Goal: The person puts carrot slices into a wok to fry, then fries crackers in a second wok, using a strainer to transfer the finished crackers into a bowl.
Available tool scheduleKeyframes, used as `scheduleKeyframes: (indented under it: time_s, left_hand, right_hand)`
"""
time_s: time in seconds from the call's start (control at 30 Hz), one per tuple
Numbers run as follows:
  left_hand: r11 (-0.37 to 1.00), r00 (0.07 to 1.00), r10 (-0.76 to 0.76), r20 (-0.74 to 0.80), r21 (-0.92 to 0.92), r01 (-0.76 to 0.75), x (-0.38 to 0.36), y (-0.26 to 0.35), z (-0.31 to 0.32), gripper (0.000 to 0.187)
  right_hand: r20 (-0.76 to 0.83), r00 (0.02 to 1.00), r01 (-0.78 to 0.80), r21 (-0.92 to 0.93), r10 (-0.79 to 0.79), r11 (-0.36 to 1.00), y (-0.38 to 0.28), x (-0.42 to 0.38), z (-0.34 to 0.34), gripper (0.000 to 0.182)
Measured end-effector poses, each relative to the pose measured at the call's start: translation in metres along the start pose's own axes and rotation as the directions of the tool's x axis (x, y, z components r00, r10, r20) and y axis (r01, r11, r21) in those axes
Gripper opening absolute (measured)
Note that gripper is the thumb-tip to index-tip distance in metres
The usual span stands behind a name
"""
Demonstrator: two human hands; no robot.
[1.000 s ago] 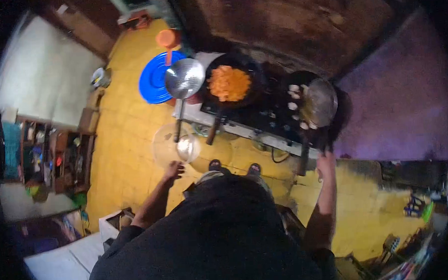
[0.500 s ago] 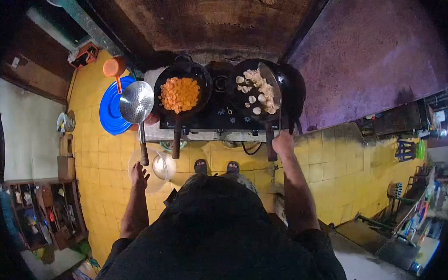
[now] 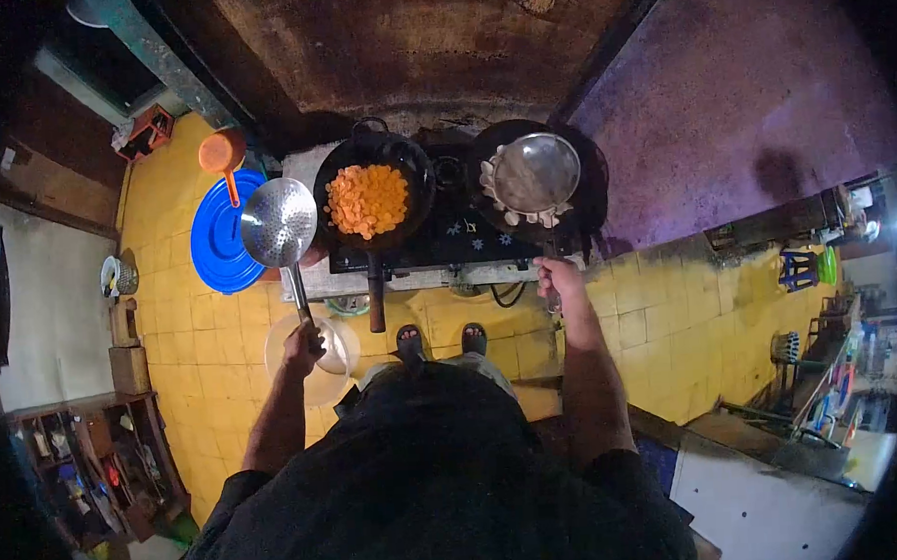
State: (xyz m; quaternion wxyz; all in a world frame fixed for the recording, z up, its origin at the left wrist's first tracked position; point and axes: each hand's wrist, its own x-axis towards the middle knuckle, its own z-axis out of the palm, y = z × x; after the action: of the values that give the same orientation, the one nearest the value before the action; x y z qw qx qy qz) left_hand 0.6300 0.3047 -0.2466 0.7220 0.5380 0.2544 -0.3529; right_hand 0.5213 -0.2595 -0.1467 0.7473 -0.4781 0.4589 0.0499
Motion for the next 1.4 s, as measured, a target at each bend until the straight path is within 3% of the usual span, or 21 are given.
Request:
scheduleKeyframes:
  time_s: [0.07,0.13,0.2,0.33,0.4,0.47,0.63,0.7,0.73,0.8,0.83,0.9,0.97,1.0,1.03,1.07,1.13,1.2,1.27,1.33,1.4]
  left_hand:
    - [1.000,0.978,-0.016,-0.209,0.017,0.020,-0.017,0.013,0.023,0.034]
    - [1.000,0.976,-0.003,-0.219,0.015,0.007,-0.007,0.008,0.016,0.033]
    - [1.000,0.996,-0.009,-0.085,-0.007,0.008,-0.003,0.011,0.009,0.030]
    - [1.000,0.994,-0.004,-0.111,0.020,0.007,0.001,0.010,0.006,0.026]
    - [0.998,0.999,-0.013,0.042,-0.055,0.016,0.004,0.012,0.001,0.023]
    - [0.997,0.995,-0.018,0.094,-0.073,0.025,0.008,0.012,-0.006,0.023]
    - [0.998,0.994,-0.058,0.093,-0.031,0.061,0.001,0.018,0.003,0.021]
    - [1.000,0.999,-0.019,-0.032,-0.015,0.018,-0.001,0.017,0.009,0.020]
    - [1.000,0.999,-0.019,-0.029,-0.012,0.018,0.004,0.014,0.004,0.020]
    - [0.994,0.980,-0.016,0.197,-0.106,0.038,0.013,0.010,-0.010,0.021]
    - [0.994,0.980,-0.017,0.197,-0.105,0.038,0.017,0.009,-0.014,0.021]
    - [0.983,0.955,-0.040,0.294,-0.157,0.089,0.020,0.010,-0.016,0.023]
    - [0.989,0.978,-0.089,0.189,-0.102,0.109,0.022,0.010,-0.014,0.023]
    - [0.990,0.988,-0.130,0.080,-0.047,0.134,0.023,0.010,-0.013,0.023]
    - [0.990,0.988,-0.131,0.079,-0.047,0.135,0.023,0.009,-0.014,0.023]
    - [0.990,0.988,-0.106,0.110,-0.077,0.115,0.023,0.008,-0.015,0.024]
    - [0.990,0.987,-0.082,0.139,-0.105,0.097,0.023,0.008,-0.012,0.024]
    - [0.994,0.997,-0.074,0.033,-0.080,0.076,0.021,0.008,-0.009,0.025]
    - [0.992,0.993,-0.111,0.050,-0.062,0.114,0.021,0.010,-0.012,0.025]
    - [0.988,0.987,-0.147,0.067,-0.046,0.150,0.026,0.010,-0.016,0.025]
    - [0.983,0.981,-0.158,0.111,-0.074,0.166,0.030,0.008,-0.019,0.026]
  right_hand:
    - [0.085,0.993,-0.094,0.151,0.082,0.984,0.016,0.013,-0.011,0.013]
    - [0.048,0.995,-0.096,0.131,0.091,0.987,0.016,0.005,-0.008,0.011]
    - [0.011,0.996,-0.094,0.114,0.093,0.989,0.015,0.000,-0.007,0.009]
    - [-0.054,0.996,-0.068,-0.016,0.067,0.998,0.008,-0.004,-0.009,0.007]
    - [-0.072,0.994,-0.086,-0.105,0.078,0.991,-0.003,-0.010,-0.008,0.007]
    - [-0.235,0.965,0.036,-0.333,-0.119,0.942,-0.014,-0.021,-0.007,0.005]
    - [-0.229,0.951,0.134,-0.299,-0.208,0.945,-0.009,-0.017,-0.032,0.006]
    - [-0.411,0.770,-0.079,-0.820,-0.488,0.567,-0.018,-0.030,0.001,0.016]
    - [-0.415,0.768,-0.080,-0.818,-0.488,0.569,-0.014,-0.030,0.007,0.016]
    - [-0.279,0.792,0.020,-0.878,-0.544,0.478,-0.009,-0.027,0.015,0.030]
    - [-0.240,0.789,-0.057,-0.945,-0.566,0.321,0.015,0.017,-0.014,0.029]
    - [-0.209,0.757,-0.009,-0.950,-0.618,0.311,0.032,0.041,-0.030,0.028]
    - [-0.178,0.725,0.038,-0.954,-0.666,0.296,0.035,0.041,-0.034,0.027]
    - [-0.264,0.785,0.106,-0.833,-0.560,0.543,0.015,0.004,-0.008,0.015]
    - [-0.314,0.844,0.146,-0.645,-0.434,0.750,-0.002,-0.023,0.014,0.008]
    - [-0.314,0.844,0.146,-0.645,-0.434,0.750,-0.008,-0.031,0.024,0.008]
    - [-0.325,0.891,0.218,-0.308,-0.318,0.926,-0.014,-0.035,0.032,0.010]
    - [-0.279,0.920,0.221,-0.206,-0.274,0.953,-0.018,-0.020,0.031,0.008]
    - [-0.227,0.945,0.217,-0.099,-0.235,0.971,-0.018,-0.003,0.026,0.008]
    - [-0.115,0.993,0.018,0.105,-0.006,0.994,-0.019,0.006,0.019,0.010]
    - [-0.081,0.997,-0.004,0.085,0.011,0.996,-0.017,0.006,0.010,0.010]
